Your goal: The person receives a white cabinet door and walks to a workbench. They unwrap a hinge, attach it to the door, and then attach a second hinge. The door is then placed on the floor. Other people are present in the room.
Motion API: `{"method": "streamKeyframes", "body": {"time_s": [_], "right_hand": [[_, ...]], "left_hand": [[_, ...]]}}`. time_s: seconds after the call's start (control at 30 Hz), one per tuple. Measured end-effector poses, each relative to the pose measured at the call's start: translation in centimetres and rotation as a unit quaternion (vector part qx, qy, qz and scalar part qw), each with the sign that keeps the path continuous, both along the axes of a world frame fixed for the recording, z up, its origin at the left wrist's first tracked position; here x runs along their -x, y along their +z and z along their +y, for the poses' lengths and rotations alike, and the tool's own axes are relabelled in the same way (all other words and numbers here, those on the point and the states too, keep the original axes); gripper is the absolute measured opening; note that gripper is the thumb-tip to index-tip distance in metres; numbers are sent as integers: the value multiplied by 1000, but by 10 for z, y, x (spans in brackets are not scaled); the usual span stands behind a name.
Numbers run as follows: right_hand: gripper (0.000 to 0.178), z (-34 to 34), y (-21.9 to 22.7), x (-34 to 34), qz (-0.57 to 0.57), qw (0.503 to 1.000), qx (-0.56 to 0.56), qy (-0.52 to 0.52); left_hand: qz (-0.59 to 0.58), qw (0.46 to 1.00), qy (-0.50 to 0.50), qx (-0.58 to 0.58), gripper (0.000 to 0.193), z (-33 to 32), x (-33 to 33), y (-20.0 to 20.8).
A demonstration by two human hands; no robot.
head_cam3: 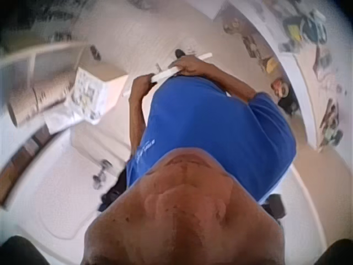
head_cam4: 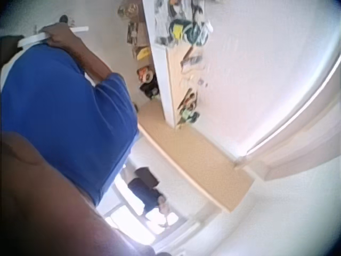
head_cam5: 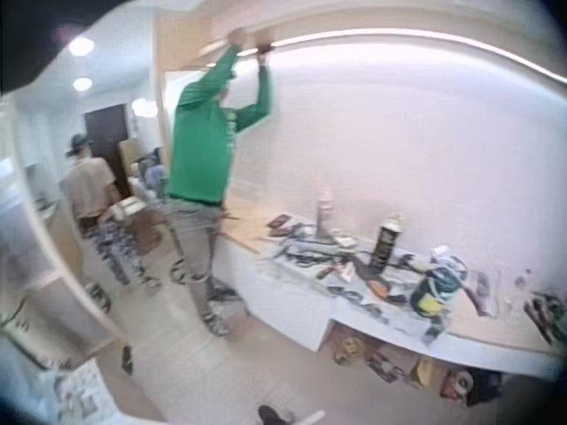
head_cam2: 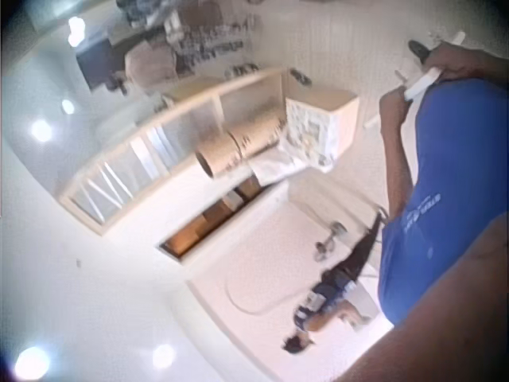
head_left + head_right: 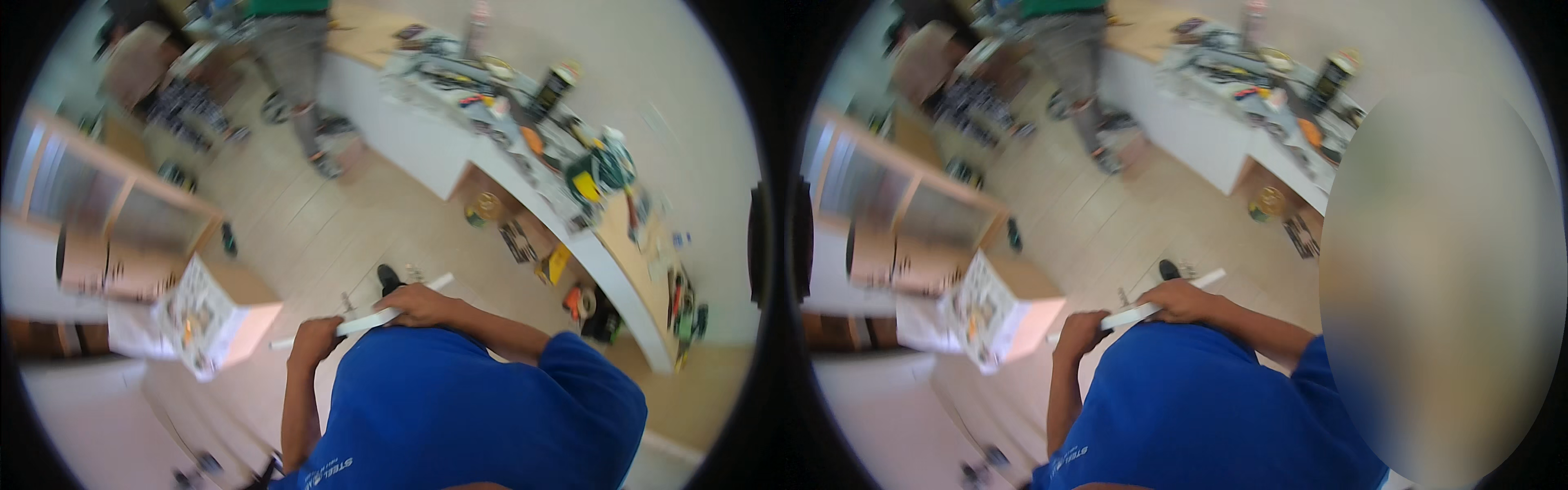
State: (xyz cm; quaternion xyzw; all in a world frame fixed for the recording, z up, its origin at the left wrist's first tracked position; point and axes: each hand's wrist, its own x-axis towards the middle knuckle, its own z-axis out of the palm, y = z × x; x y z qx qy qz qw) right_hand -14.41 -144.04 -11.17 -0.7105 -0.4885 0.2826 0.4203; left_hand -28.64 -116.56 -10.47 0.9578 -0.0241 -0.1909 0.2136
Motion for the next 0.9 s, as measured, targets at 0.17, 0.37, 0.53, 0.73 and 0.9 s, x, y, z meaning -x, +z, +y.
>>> {"method": "streamKeyframes", "body": {"time_s": [0.17, 0.37, 0.53, 0.73, 0.9], "right_hand": [[46, 13, -19, -69, 7, 999, -48, -10], [54, 14, -40, -90, -8, 987, -65, -144], [60, 15, -53, -89, 54, 991, 48, -111], [55, 26, -23, -69, 81, 958, 121, -249], [50, 43, -32, -29, 48, 898, 158, -409]], "left_hand": [[-13, 999, -30, -24, 26, 12, -80, 22], [-33, 991, -128, 6, 25, 37, -149, 27], [0, 980, -201, 1, 20, 55, -195, 18], [35, 952, -295, 74, 32, 75, -255, -18], [15, 906, -396, 151, 36, 61, -311, -61]]}}
